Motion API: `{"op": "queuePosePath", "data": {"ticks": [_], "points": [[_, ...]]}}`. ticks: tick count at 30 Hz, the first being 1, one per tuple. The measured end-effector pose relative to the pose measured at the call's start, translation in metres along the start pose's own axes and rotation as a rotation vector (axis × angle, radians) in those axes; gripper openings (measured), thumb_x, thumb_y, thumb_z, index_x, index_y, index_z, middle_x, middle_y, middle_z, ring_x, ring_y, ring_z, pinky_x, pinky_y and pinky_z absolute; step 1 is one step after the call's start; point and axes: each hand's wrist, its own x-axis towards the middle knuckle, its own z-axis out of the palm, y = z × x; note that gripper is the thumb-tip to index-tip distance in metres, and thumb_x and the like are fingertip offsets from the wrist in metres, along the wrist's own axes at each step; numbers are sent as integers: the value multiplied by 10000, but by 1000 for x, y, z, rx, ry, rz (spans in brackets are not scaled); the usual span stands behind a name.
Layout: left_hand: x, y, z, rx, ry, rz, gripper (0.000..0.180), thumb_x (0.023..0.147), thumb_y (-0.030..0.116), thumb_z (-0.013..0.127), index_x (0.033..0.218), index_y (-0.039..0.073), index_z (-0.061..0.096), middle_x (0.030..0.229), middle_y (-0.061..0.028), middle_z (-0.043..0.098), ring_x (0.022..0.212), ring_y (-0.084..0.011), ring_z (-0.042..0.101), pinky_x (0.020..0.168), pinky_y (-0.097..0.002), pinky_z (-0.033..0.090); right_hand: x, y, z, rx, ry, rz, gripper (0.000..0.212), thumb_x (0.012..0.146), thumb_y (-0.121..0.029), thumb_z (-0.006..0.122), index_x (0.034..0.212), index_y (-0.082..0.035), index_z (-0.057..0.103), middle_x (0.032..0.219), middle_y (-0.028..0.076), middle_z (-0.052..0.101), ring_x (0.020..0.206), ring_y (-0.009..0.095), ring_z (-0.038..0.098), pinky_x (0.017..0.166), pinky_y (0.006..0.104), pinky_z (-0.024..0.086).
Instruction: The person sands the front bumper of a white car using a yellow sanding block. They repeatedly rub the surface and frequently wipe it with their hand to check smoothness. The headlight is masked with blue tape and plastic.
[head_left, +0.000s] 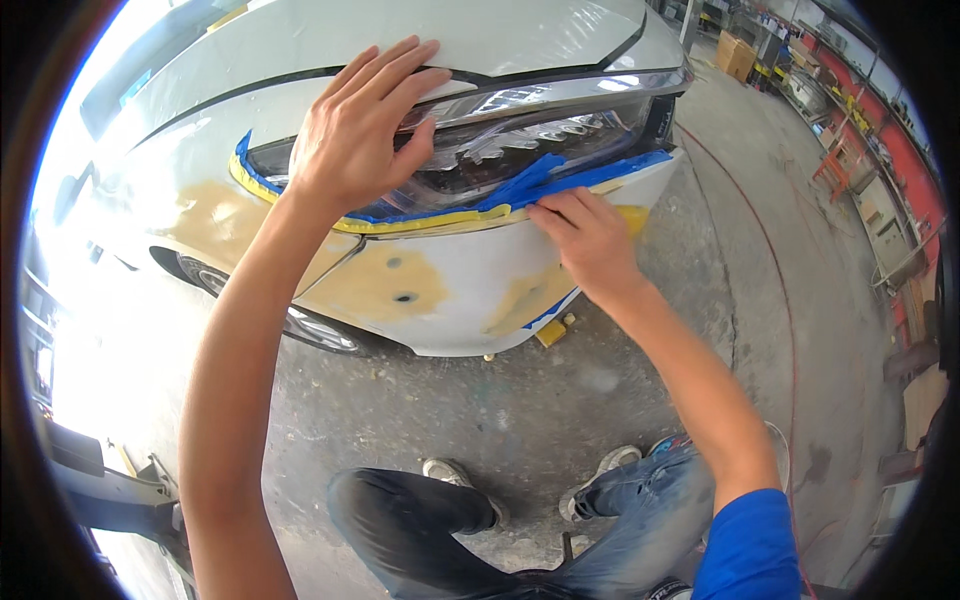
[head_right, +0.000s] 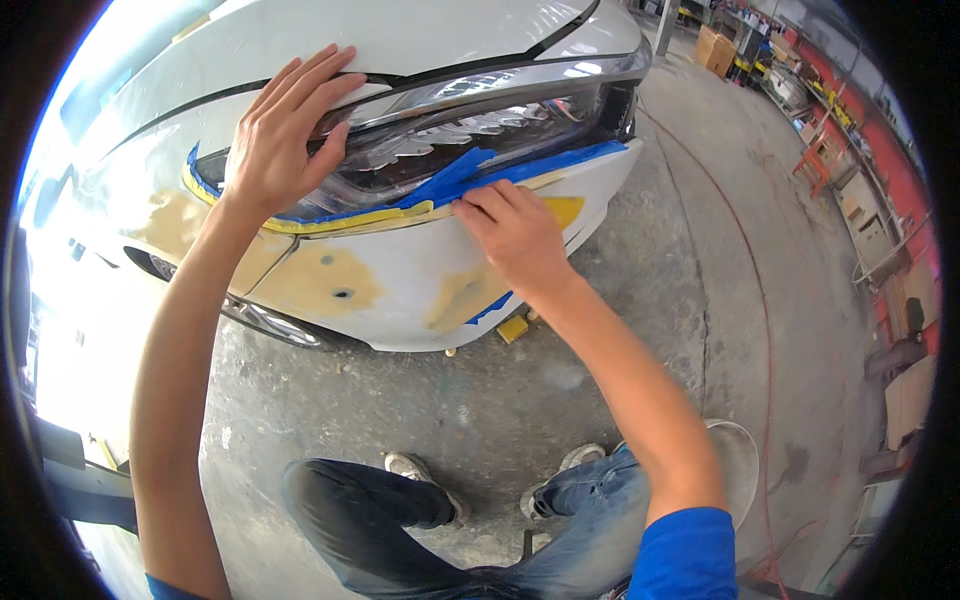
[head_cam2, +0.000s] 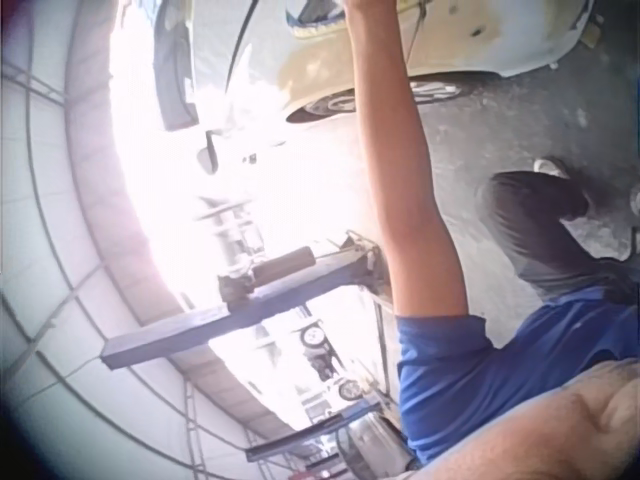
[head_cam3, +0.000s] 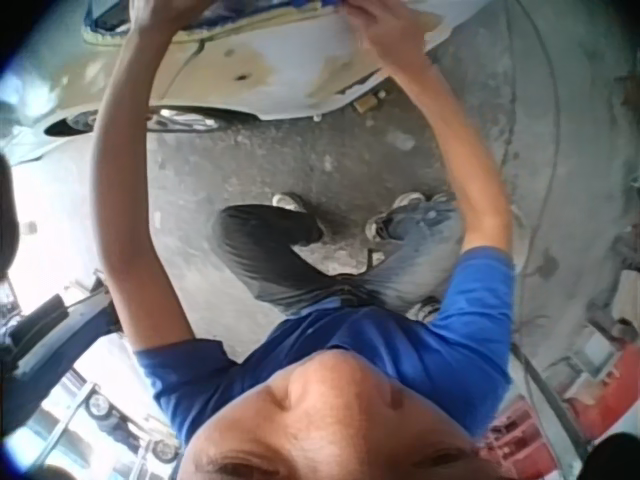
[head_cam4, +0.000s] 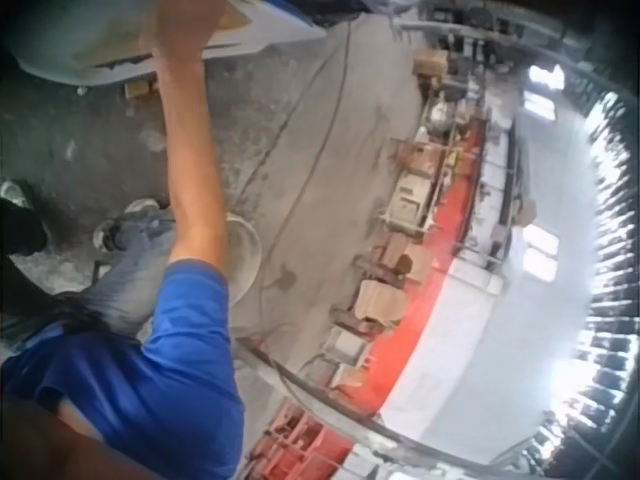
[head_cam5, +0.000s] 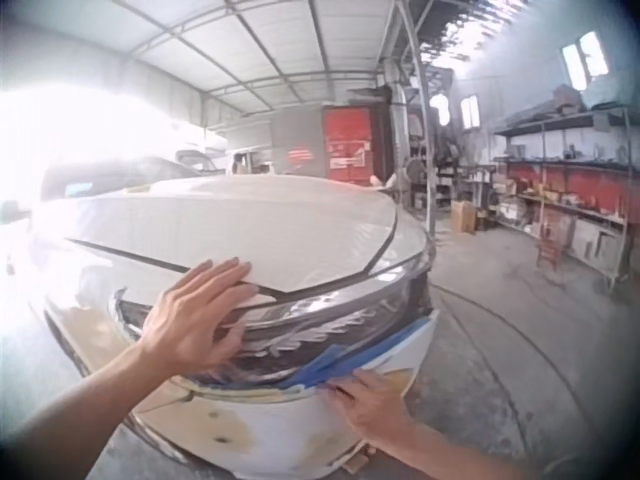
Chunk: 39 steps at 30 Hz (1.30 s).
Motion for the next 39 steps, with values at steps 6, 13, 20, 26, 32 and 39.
{"op": "queuePosePath", "data": {"ticks": [6,13,20,26,32,39], "points": [[4,3,-3,-2,-9,-2,459,896,138,652,1352,91,665,1519,-108,589,1439,-302,521,1225,-469,407,2,-16,5,-30,20,40,293,727,-40,707,1017,-48,745,1030,41,690,961,239,661,813,361,567],[4,3,-2,-11,-6,7,464,897,128,648,1360,94,659,1516,-113,590,1439,-308,519,1226,-472,404,-13,14,-3,-44,6,29,293,740,-56,693,1031,-48,731,1033,33,668,972,229,641,844,358,558],[6,3,-4,-13,-13,3,463,899,124,641,1361,97,659,1518,-109,588,1442,-306,515,1227,-477,403,-13,1,-2,6,-2,104,297,777,-71,689,1069,-82,741,1062,23,701,1000,243,663,832,366,566],[4,4,-4,-41,-49,-42,467,892,126,644,1358,101,667,1517,-101,590,1450,-297,509,1232,-480,395,-13,-41,-17,321,74,827,236,1004,-239,712,1084,-18,700,889,78,750,761,293,720,711,382,570],[9,6,-9,-48,-62,-45,461,884,133,654,1343,95,677,1521,-101,589,1448,-296,515,1228,-484,397,-4,-61,19,1011,236,1390,322,986,-279,763,990,36,701,794,98,733,664,159,711,607,305,546],[8,5,-8,-54,-48,-35,447,863,131,675,1308,91,675,1501,-111,598,1441,-291,520,1228,-484,396,5,-82,37,1174,346,1479,306,945,-246,819,858,32,722,699,89,712,597,147,686,547,286,513]]}}
